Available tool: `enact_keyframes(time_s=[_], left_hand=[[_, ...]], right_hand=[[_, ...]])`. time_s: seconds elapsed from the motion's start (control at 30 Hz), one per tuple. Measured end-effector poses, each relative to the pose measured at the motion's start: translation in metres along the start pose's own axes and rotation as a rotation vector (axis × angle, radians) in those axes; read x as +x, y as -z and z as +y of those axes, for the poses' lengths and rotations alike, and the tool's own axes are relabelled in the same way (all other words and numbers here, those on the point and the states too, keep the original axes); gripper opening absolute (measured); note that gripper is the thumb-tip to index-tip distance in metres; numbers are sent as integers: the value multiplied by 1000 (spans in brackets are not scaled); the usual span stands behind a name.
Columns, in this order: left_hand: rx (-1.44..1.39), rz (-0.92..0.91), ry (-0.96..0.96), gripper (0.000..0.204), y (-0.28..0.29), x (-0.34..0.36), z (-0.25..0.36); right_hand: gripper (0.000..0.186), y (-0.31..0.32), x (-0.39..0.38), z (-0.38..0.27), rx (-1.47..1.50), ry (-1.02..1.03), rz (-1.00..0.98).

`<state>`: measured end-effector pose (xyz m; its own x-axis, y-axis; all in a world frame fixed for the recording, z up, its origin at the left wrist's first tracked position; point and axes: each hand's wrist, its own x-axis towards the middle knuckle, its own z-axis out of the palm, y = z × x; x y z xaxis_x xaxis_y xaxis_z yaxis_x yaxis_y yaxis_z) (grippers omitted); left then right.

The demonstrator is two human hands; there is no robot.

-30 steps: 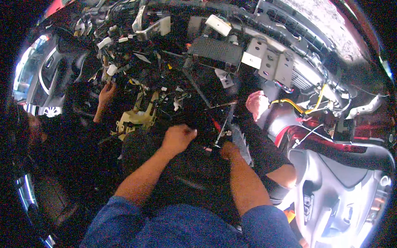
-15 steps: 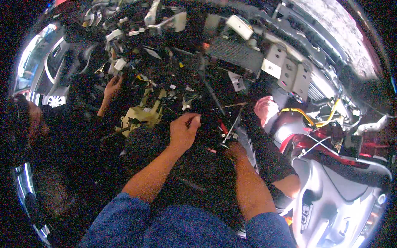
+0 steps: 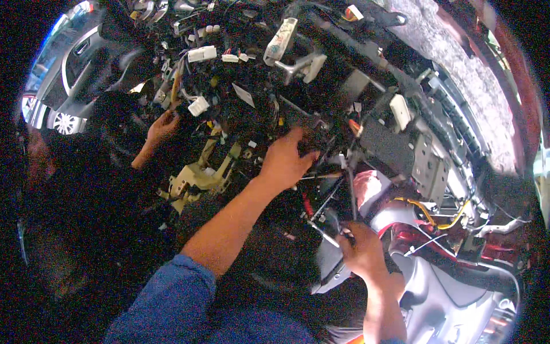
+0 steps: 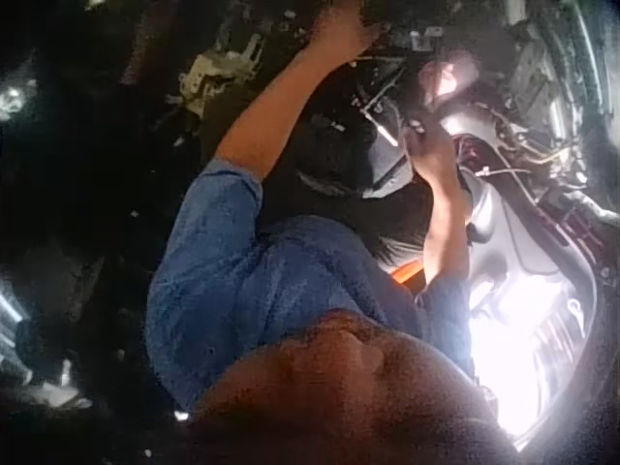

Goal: The person uses a socket wrench and their hands to manipulate and connect multiple wiring harnesses and secure metal components within a car's exposed dashboard assembly.

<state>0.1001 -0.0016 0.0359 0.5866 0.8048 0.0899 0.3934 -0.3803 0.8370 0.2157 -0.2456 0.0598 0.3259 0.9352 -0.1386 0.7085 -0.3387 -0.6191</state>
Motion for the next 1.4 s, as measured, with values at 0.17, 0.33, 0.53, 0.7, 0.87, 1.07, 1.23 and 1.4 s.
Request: enact_keyframes(time_s=[0.17,0.33,0.53,0.7,0.87,1.07,1.23,1.4], left_hand=[[-142,256,-150,32,-17,-3,-7],[-193,275,-111,31,-21,-12,-11],[-240,229,-42,30,-17,-24,-16],[-299,261,-76,31,-23,-19,-13],[-278,284,-50,29,-18,-15,-9],[-306,328,-103,30,-15,0,-11],[-327,347,-137,30,-22,3,-17],[-467,280,33,27,-22,3,-12]], right_hand=[[29,-19,1,58,-255,61,-84],[35,-39,28,46,-187,273,67],[43,7,96,-44,560,-215,257],[42,4,111,-67,917,-157,380],[43,-8,139,-82,1263,-22,410],[30,-13,148,-95,1226,133,535],[27,-16,148,-93,1119,26,599],[27,-18,143,-104,1025,-131,669]])
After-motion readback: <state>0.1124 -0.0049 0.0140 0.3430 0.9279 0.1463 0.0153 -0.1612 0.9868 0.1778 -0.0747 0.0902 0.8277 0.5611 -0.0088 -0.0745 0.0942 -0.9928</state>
